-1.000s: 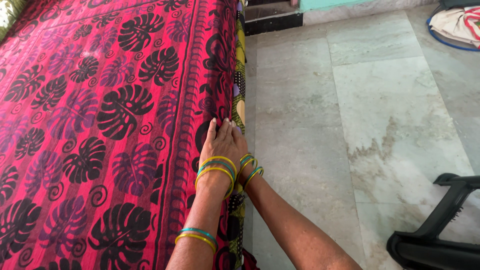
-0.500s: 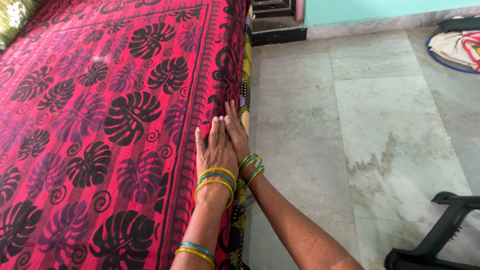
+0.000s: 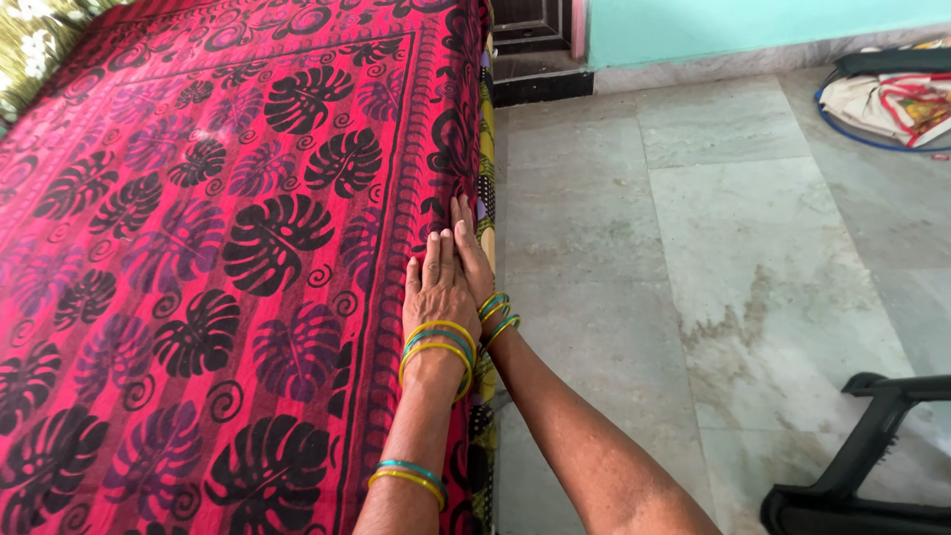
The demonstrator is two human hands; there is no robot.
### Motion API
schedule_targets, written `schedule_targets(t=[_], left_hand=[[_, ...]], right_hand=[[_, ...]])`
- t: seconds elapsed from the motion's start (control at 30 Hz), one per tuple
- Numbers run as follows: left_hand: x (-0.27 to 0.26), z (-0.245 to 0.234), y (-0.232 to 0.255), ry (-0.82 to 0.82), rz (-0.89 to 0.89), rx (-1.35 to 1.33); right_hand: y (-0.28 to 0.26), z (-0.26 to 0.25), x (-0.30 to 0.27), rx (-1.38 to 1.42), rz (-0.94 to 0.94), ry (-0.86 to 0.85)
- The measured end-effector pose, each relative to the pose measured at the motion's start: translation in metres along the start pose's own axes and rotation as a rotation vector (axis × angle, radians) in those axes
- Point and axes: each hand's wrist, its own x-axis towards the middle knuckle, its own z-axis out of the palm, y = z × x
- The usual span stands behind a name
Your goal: The person smooths a red patterned bed sheet on a bed by hand, pressing and adjusting the fabric along the edges and center to remove wrinkles. The sheet remains on the bed throughout the clip.
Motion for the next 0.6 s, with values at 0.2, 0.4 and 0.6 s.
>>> schedule_targets(t=[0.2,0.4,0.6], left_hand=[[0.000,-0.010,0.003,-0.017,0.015,0.069],[-0.002,-0.002,0.004,0.019,0.045,0.022],[-0.001,0.022,0.003,0.073,0.042,0.157]], right_hand=[[-0.004,0.001,-0.002,-0.001,0.036,0.023],[0.024,-0.007,-0.008,0.038,-0.028,-0.006],[0.041,0.000,-0.009,0.508,0.038,0.078]])
